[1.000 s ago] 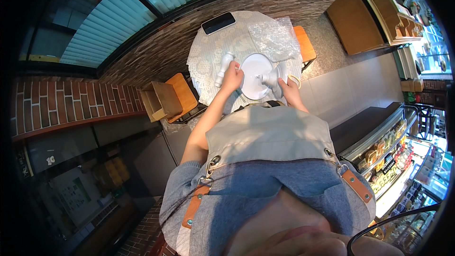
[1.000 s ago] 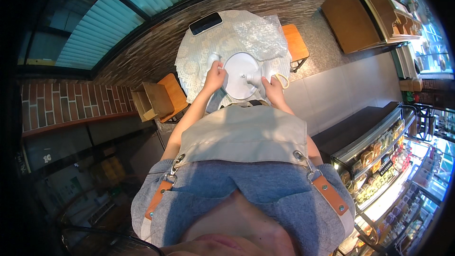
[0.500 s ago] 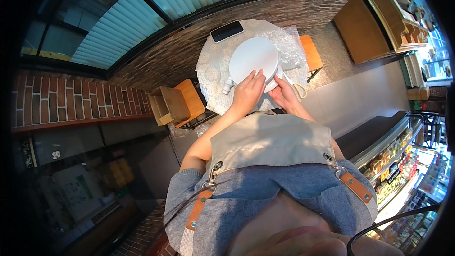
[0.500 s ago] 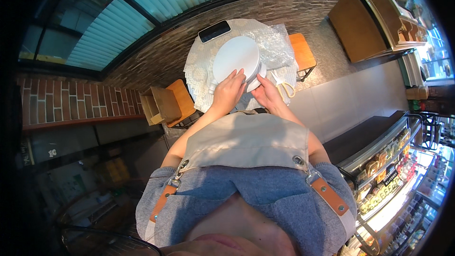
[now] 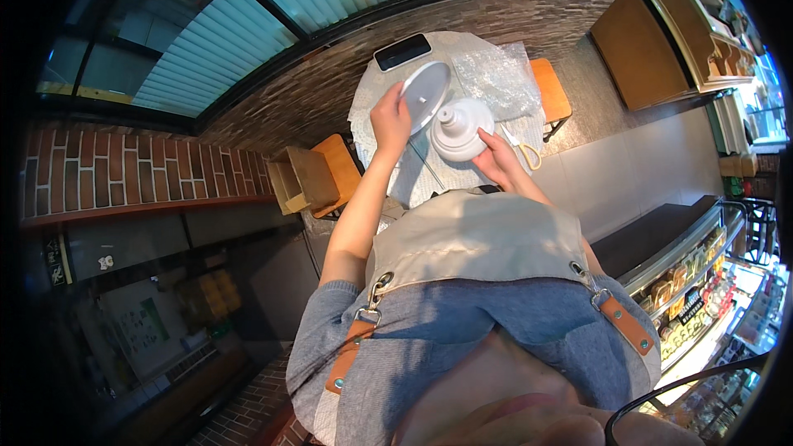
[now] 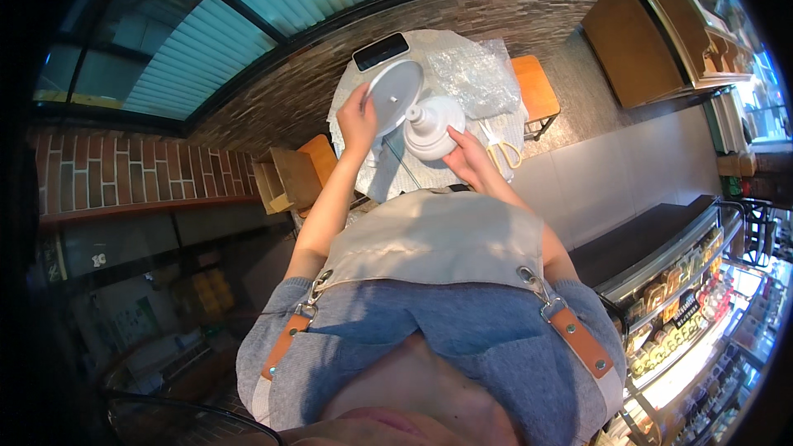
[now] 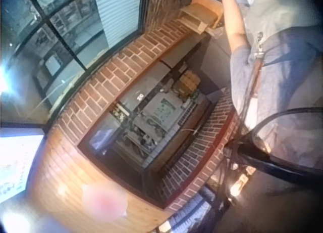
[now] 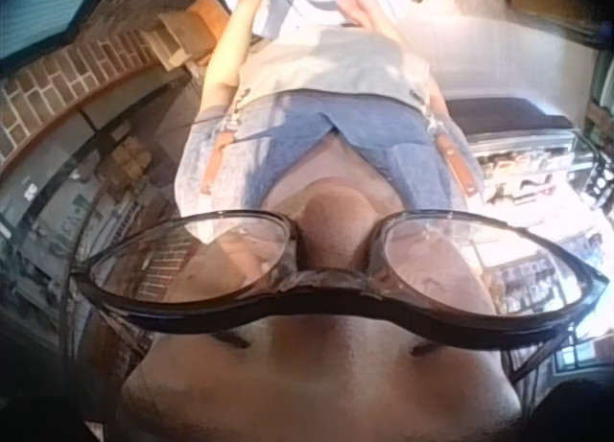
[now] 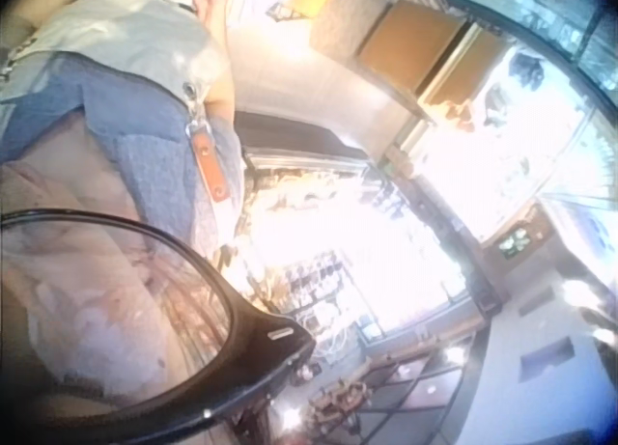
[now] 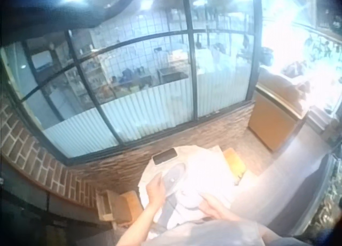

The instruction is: The person unwraps a white lamp from bubble wrap, then assembles it by attaching the base, stem, and shade. They use a screwdriver to secure the components and inspect the finished lamp.

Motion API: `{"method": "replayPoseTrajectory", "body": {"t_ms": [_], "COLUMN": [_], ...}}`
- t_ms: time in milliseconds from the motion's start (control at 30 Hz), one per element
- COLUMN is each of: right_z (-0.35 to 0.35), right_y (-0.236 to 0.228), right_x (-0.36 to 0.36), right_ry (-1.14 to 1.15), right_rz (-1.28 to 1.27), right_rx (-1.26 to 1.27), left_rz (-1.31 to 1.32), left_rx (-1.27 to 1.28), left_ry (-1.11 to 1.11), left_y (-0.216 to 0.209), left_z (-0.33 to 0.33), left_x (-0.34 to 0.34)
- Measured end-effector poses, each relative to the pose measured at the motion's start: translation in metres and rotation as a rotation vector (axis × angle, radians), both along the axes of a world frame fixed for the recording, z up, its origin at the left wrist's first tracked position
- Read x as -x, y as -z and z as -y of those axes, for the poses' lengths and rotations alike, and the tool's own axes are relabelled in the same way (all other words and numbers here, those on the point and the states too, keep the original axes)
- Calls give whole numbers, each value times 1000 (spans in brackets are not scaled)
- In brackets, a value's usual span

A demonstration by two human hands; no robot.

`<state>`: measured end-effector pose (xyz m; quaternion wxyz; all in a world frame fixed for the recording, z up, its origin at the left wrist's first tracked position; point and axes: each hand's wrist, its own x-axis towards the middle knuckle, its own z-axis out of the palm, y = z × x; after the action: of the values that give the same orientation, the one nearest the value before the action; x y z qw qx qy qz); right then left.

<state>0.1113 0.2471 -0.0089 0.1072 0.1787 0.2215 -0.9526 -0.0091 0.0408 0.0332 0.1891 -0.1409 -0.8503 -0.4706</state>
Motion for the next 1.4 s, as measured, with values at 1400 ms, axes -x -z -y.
{"method": "replayPoseTrajectory", "body": {"t_ms": [1400], "right_z": [-26], "right_y": [82], "right_x": [-11], "right_ry": [-121], "right_rz": [397], "right_rx": [-113], "left_rz": [704], "left_rx": [-698], "left_ry": [368], "left_y": [63], "left_z": [45], "left_x": [-58]}}
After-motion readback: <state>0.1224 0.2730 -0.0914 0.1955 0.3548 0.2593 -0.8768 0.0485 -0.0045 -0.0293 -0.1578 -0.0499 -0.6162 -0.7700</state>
